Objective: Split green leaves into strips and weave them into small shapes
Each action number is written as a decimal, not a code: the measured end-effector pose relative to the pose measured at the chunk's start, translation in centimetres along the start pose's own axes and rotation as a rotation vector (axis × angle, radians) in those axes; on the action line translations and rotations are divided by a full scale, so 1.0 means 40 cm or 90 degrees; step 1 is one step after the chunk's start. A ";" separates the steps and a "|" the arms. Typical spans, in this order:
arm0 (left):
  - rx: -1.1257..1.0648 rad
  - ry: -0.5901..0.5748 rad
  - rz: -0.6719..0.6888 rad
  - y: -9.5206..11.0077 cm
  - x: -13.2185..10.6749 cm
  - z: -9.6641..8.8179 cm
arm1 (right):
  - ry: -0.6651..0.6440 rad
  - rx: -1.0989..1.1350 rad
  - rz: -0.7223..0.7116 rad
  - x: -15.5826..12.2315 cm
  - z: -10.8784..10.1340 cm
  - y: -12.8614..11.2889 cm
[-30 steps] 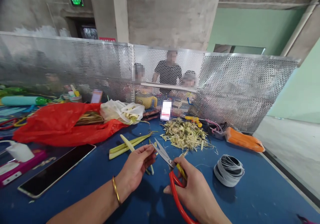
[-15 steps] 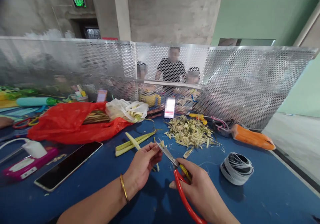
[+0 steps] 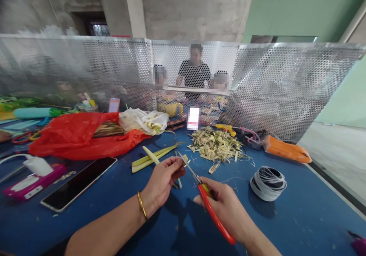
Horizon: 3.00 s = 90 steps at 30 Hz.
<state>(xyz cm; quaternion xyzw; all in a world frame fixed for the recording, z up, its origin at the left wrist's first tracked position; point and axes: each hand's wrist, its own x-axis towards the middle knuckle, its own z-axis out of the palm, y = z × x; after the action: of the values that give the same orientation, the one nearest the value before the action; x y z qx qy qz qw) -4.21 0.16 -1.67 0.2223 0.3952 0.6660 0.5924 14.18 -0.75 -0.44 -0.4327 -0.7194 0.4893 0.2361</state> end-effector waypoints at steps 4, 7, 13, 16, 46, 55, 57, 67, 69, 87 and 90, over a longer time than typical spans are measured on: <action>0.003 0.011 -0.006 0.001 0.006 0.001 | 0.012 -0.026 -0.014 0.000 0.007 0.000; 0.000 0.016 -0.010 0.004 0.006 0.003 | 0.035 -0.055 -0.023 0.003 0.015 0.005; 0.000 -0.007 -0.044 0.009 -0.012 0.007 | 0.240 -0.276 0.021 0.020 -0.007 0.029; 0.018 -0.011 -0.074 0.003 -0.020 0.007 | 0.274 -0.495 0.105 0.025 -0.019 0.034; 0.155 -0.082 -0.176 -0.052 -0.071 0.007 | 0.277 -0.486 0.033 0.038 -0.112 0.069; 0.147 -0.130 -0.225 -0.048 -0.082 0.009 | 0.206 -0.499 0.060 0.066 -0.133 0.136; 0.145 -0.134 -0.236 -0.047 -0.082 0.010 | 0.211 -0.511 0.055 0.065 -0.128 0.133; 0.106 -0.126 -0.287 -0.041 -0.070 0.009 | 0.235 -0.579 0.001 0.044 -0.068 0.067; 0.088 -0.133 -0.309 -0.044 -0.064 0.005 | 0.212 -0.622 -0.048 0.030 -0.042 0.053; 0.072 -0.261 -0.557 -0.030 -0.046 -0.010 | 0.030 -0.680 -0.444 -0.123 0.095 0.008; 0.092 -0.231 -0.505 -0.018 -0.049 -0.006 | 0.266 -0.682 -0.352 -0.121 0.017 0.000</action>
<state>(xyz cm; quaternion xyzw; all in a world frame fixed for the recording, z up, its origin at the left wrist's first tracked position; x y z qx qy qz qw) -3.55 -1.80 -2.05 0.2074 0.3852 0.3078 0.8449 16.17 -5.22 -0.32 -0.3757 -0.8881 -0.1121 0.2401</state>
